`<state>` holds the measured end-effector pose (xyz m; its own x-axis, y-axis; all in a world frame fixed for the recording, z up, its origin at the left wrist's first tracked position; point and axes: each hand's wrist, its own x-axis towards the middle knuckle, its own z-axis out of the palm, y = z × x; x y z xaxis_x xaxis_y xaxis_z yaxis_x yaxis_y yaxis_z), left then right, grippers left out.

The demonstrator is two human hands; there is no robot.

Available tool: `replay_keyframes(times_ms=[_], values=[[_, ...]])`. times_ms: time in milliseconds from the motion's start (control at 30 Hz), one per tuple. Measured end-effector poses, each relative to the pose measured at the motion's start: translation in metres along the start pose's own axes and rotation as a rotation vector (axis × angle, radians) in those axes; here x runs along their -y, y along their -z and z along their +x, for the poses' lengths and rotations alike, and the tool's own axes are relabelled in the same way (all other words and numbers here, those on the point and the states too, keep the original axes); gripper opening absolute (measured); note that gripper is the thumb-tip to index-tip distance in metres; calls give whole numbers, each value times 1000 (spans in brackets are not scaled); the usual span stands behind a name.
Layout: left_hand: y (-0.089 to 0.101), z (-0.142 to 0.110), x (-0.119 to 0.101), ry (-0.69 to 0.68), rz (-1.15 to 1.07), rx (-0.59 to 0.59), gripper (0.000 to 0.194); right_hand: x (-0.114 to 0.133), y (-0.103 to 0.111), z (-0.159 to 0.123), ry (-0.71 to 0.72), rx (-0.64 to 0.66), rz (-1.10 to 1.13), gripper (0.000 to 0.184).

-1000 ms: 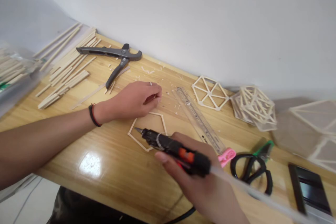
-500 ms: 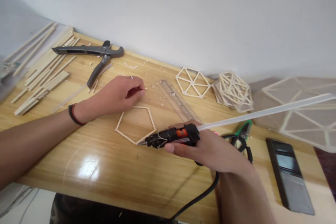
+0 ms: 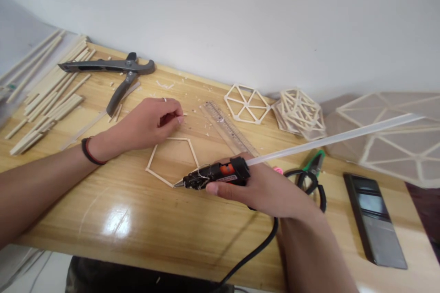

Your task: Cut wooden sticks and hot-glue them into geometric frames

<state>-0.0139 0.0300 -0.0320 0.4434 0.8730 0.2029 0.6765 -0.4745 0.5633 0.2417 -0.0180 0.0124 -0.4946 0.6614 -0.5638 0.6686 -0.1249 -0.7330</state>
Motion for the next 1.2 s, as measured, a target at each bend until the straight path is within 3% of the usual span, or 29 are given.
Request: replay_keyframes(times_ms=[300,900,1200], values=[[0,0,0,-8,8,2,14,-1,-2,-1,-6,-45,-41,34],[0,0,1,-16,23,-1,15,0,1,-2,-27,26,50,33],[0,0,1,-14,11,-1,14,2,-3,-2,-20,-13,-7,31]])
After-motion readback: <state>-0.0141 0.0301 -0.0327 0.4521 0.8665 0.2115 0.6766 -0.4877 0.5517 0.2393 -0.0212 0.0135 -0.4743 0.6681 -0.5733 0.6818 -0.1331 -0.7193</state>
